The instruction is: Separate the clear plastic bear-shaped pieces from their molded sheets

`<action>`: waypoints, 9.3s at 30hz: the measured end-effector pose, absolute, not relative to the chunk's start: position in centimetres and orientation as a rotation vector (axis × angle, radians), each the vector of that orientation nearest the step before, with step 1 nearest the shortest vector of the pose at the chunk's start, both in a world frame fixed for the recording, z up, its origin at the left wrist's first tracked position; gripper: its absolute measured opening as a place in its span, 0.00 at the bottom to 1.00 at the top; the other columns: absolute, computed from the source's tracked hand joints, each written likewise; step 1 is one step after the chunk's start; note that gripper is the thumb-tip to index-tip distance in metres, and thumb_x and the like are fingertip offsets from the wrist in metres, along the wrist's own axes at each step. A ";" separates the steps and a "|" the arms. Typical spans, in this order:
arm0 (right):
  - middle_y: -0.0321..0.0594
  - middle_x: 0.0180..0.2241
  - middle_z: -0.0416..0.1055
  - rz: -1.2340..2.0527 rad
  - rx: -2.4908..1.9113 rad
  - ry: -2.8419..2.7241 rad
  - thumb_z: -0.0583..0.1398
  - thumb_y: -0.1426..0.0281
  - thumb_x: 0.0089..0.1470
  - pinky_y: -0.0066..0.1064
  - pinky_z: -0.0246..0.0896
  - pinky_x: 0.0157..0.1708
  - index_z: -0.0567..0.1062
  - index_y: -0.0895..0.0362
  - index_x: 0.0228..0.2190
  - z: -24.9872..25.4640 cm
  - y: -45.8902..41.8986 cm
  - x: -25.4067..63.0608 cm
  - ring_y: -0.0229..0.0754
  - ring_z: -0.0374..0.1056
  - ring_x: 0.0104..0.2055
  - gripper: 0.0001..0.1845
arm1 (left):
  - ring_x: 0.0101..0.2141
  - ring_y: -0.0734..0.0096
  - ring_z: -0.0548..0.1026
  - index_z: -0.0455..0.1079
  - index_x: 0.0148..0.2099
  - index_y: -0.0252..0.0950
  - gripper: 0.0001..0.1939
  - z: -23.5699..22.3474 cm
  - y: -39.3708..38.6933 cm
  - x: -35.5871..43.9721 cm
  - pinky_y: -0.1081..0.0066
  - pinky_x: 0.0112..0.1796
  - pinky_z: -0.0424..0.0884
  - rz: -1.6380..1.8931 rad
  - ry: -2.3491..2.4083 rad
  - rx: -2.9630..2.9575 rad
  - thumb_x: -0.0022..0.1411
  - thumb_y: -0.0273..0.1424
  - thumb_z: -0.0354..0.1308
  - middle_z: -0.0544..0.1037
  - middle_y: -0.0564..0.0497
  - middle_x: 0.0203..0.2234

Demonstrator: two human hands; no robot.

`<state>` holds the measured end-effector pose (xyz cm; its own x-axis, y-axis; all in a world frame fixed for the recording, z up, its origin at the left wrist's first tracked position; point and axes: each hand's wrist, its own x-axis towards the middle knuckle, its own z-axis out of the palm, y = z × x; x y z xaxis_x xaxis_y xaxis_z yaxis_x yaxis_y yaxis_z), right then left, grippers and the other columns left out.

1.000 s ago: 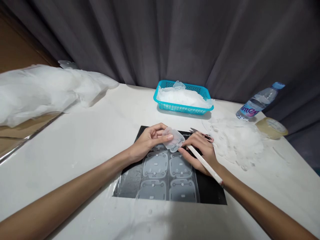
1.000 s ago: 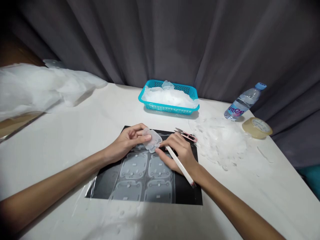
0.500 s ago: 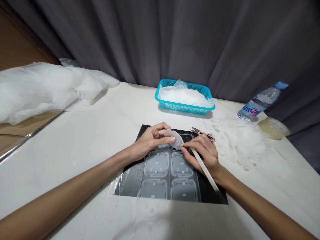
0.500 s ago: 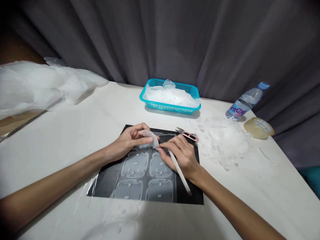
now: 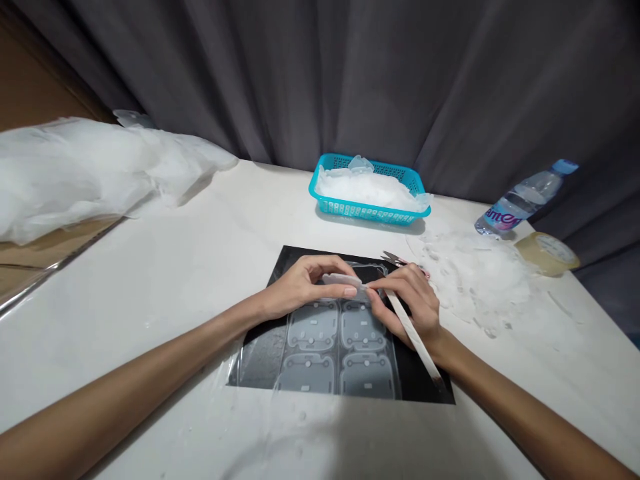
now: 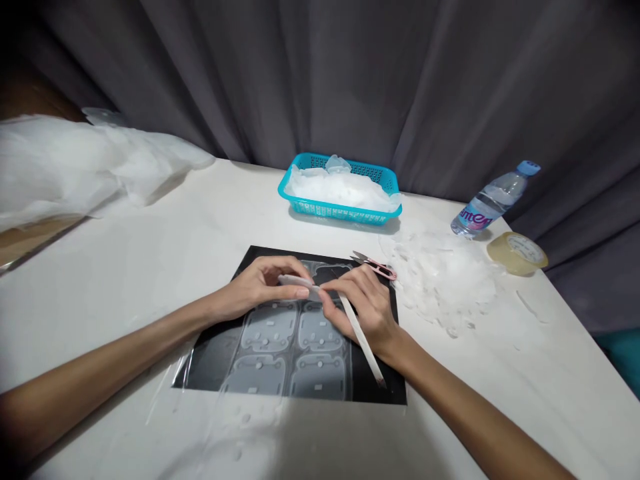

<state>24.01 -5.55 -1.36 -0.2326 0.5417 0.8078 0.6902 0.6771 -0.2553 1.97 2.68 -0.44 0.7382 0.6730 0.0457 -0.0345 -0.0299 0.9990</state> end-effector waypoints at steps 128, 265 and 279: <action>0.41 0.33 0.71 -0.246 -1.146 -1.865 0.58 0.74 0.65 0.38 0.64 0.39 0.71 0.55 0.39 -1.8 -5.2 23.4 0.45 0.67 0.37 0.02 | 0.43 0.63 0.78 0.77 0.46 0.37 0.10 -0.6 1.4 1.8 0.66 0.47 0.70 0.758 0.738 1.899 0.69 0.38 0.64 0.81 0.49 0.41; 0.44 0.38 0.77 0.029 -1.015 -2.467 0.57 0.72 0.70 0.34 0.68 0.42 0.74 0.57 0.39 -0.7 -5.5 20.4 0.43 0.72 0.40 0.07 | 0.70 0.52 0.61 0.66 0.69 0.46 0.35 -0.7 2.2 -5.0 0.52 0.69 0.50 0.307 0.880 2.493 0.67 0.57 0.58 0.65 0.49 0.70; 0.48 0.41 0.78 -0.301 -1.049 -2.429 0.58 0.71 0.69 0.38 0.71 0.43 0.74 0.59 0.53 -2.4 -5.2 19.6 0.47 0.74 0.41 0.13 | 0.45 0.52 0.73 0.68 0.47 0.36 0.34 0.2 0.8 -4.3 0.55 0.47 0.71 0.535 1.245 2.402 0.62 0.64 0.56 0.75 0.43 0.43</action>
